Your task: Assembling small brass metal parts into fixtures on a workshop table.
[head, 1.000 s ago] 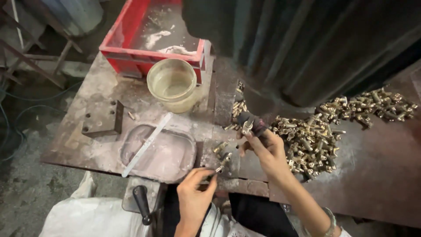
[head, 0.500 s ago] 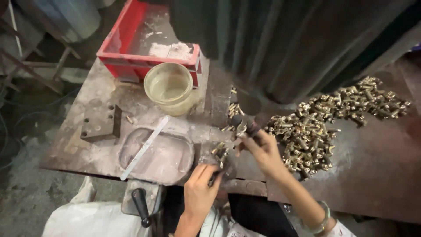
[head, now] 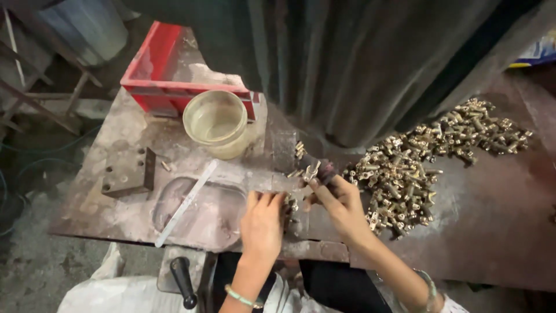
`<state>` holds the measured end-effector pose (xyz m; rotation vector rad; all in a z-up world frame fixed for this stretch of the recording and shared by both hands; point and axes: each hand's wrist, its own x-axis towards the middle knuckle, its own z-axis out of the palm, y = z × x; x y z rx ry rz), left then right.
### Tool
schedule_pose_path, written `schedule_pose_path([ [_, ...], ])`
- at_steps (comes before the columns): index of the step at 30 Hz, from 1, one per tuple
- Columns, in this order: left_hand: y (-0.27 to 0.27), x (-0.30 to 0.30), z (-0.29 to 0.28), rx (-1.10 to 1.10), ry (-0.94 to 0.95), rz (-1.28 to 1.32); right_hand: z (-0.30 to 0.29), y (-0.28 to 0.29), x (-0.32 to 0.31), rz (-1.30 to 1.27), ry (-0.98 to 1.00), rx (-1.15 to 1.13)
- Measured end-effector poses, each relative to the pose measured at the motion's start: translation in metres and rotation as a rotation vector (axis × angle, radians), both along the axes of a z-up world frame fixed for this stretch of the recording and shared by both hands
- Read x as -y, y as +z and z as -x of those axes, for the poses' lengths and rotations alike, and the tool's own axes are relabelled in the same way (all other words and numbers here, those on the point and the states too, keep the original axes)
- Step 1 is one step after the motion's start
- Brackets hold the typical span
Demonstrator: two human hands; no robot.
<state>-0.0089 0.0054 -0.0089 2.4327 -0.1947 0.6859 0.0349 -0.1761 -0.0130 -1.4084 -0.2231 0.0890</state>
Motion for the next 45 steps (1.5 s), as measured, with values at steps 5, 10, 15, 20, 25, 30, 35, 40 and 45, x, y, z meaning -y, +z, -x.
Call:
schedule_pose_path([
  [5, -0.017, -0.007, -0.006, -0.197, 0.018, 0.281, -0.009, -0.016, 0.01, 0.057, 0.0, 0.009],
  [10, -0.019, -0.009, 0.018, -0.442, 0.029, 1.09, 0.0, -0.013, 0.006, 0.018, 0.002, -0.038],
  [15, 0.079, 0.006, 0.025, -0.305, -0.047, 1.263, -0.007, 0.004, 0.008, 0.082, -0.004, -0.036],
  [20, 0.087, 0.01, 0.024, 0.235, -0.165, 0.646, -0.011, -0.024, 0.021, 0.07, 0.088, 0.001],
  [25, 0.037, -0.012, -0.004, 0.336, -0.24, 0.186, -0.015, -0.023, 0.032, 0.334, 0.111, 0.145],
  [30, 0.036, -0.032, 0.019, -0.315, -0.011, 0.076, 0.012, -0.026, 0.037, 0.485, 0.211, -0.031],
  [35, 0.013, -0.028, 0.044, -0.708, -0.253, 0.426, 0.055, 0.044, 0.029, 0.785, 0.505, 0.066],
  [40, -0.004, -0.097, 0.022, -0.13, -0.666, -0.041, 0.04, 0.019, 0.035, 1.126, 0.627, 0.305],
  [45, 0.05, -0.073, -0.002, -0.154, 0.127, 0.495, 0.002, -0.029, 0.008, 1.223, 0.317, 0.769],
])
